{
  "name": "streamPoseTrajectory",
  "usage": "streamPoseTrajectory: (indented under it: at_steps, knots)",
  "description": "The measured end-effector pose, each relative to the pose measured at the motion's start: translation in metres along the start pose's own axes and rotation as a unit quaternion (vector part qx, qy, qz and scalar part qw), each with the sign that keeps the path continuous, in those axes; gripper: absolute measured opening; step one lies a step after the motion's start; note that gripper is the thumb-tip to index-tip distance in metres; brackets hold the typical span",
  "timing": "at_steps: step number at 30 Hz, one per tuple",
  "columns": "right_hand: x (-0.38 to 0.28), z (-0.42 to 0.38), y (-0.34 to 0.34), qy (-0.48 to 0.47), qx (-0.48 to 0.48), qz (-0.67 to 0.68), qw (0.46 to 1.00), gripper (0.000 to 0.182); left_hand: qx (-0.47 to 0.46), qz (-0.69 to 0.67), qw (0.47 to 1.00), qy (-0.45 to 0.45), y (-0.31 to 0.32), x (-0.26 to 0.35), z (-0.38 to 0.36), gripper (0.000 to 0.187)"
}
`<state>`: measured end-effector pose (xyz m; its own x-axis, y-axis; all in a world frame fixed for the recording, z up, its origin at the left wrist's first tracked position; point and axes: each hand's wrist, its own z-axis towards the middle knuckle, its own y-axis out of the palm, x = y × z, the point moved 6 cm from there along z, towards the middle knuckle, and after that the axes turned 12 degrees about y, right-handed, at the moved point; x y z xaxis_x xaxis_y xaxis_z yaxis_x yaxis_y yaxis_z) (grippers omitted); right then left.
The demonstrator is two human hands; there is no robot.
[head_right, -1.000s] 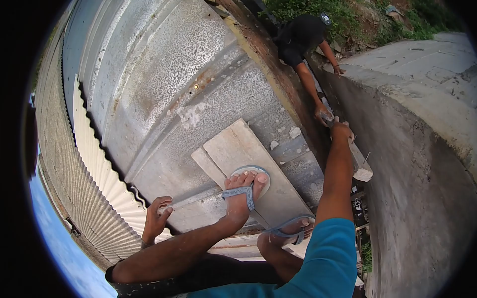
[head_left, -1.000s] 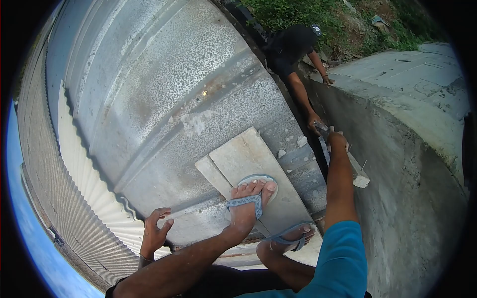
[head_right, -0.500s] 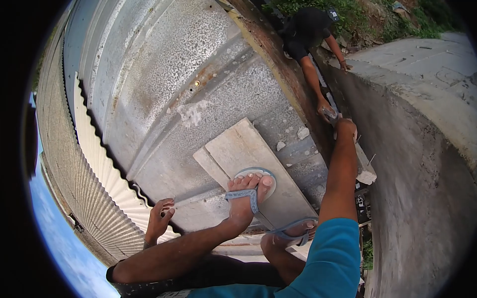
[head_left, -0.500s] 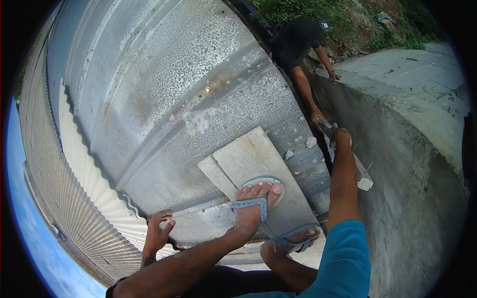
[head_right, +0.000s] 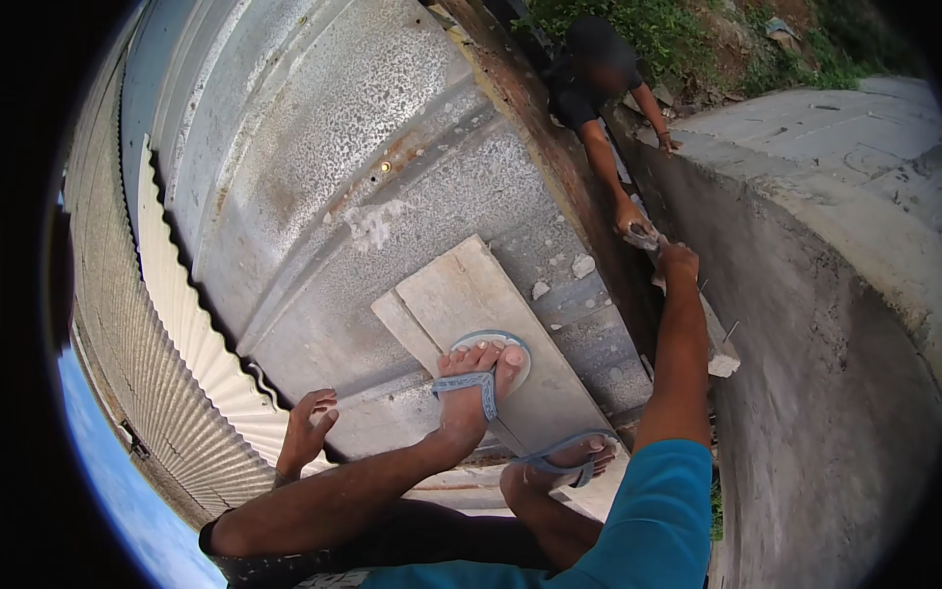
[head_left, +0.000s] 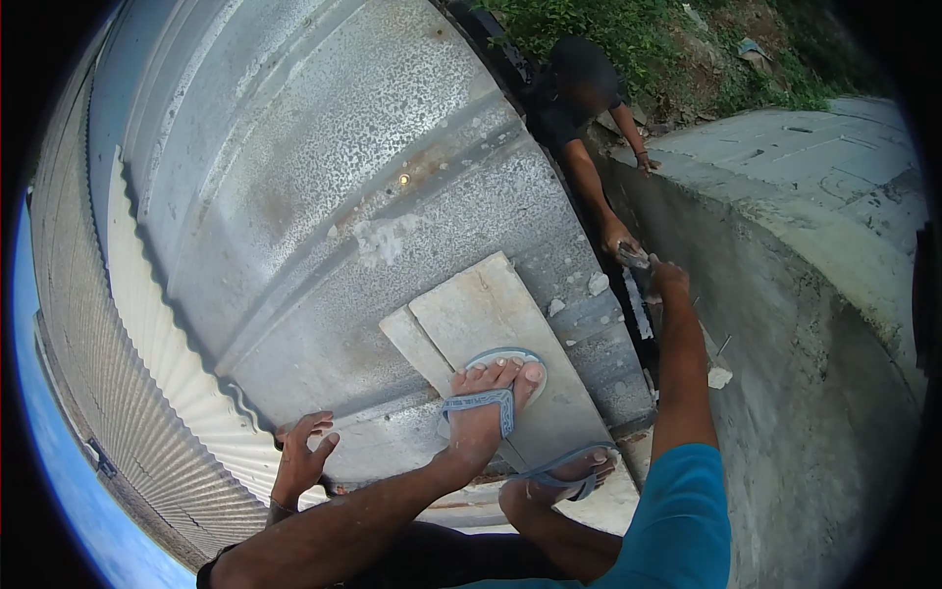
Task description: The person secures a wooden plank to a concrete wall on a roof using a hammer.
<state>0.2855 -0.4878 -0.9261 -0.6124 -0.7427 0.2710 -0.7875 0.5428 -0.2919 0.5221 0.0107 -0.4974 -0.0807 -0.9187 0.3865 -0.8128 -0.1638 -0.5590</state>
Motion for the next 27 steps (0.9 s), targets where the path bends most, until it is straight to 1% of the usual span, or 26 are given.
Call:
streamPoseTrajectory:
  at_steps: [3, 6, 9, 11, 13, 16, 17, 20, 21, 24, 25, 27]
  knots:
    - [0.000, -0.009, 0.000, 0.008, 0.041, -0.009, 0.999, 0.082, -0.003, 0.010, 1.000, 0.019, 0.001, 0.002, 0.002, 0.036]
    - [0.003, -0.023, 0.000, 0.011, 0.042, 0.034, 0.998, 0.075, -0.004, 0.009, 0.999, 0.034, 0.003, 0.004, 0.005, 0.036]
    - [0.006, -0.031, 0.000, 0.016, 0.034, 0.045, 0.998, 0.067, -0.005, -0.002, 0.999, 0.049, 0.004, 0.007, 0.011, 0.037]
    - [0.010, -0.032, 0.002, 0.019, 0.039, 0.057, 0.997, 0.064, -0.005, 0.017, 0.997, 0.078, 0.003, 0.014, 0.018, 0.037]
    - [0.016, -0.051, -0.013, 0.011, 0.032, 0.049, 0.998, 0.061, 0.000, 0.025, 0.993, 0.115, 0.003, 0.026, 0.028, 0.037]
    - [0.029, -0.067, -0.019, 0.007, 0.039, 0.075, 0.996, 0.060, 0.006, 0.029, 0.985, 0.168, -0.001, 0.045, 0.040, 0.037]
    - [0.036, -0.070, -0.017, -0.001, 0.037, 0.088, 0.995, 0.057, 0.009, 0.032, 0.983, 0.181, -0.001, 0.054, 0.044, 0.037]
    - [0.055, -0.088, -0.019, -0.026, 0.026, 0.095, 0.995, 0.055, 0.009, 0.029, 0.976, 0.214, 0.000, 0.071, 0.052, 0.037]
    - [0.061, -0.095, -0.020, -0.038, 0.042, 0.118, 0.991, 0.054, 0.008, 0.028, 0.974, 0.226, 0.000, 0.076, 0.055, 0.037]
    - [0.082, -0.123, -0.023, -0.068, 0.062, 0.116, 0.989, 0.066, 0.007, 0.034, 0.959, 0.282, 0.004, 0.094, 0.063, 0.037]
    - [0.090, -0.139, -0.029, -0.081, 0.081, 0.146, 0.983, 0.057, 0.004, 0.038, 0.954, 0.298, 0.005, 0.102, 0.066, 0.037]
    - [0.112, -0.161, -0.032, -0.097, 0.088, 0.177, 0.975, 0.053, -0.005, 0.044, 0.943, 0.329, 0.008, 0.124, 0.074, 0.037]
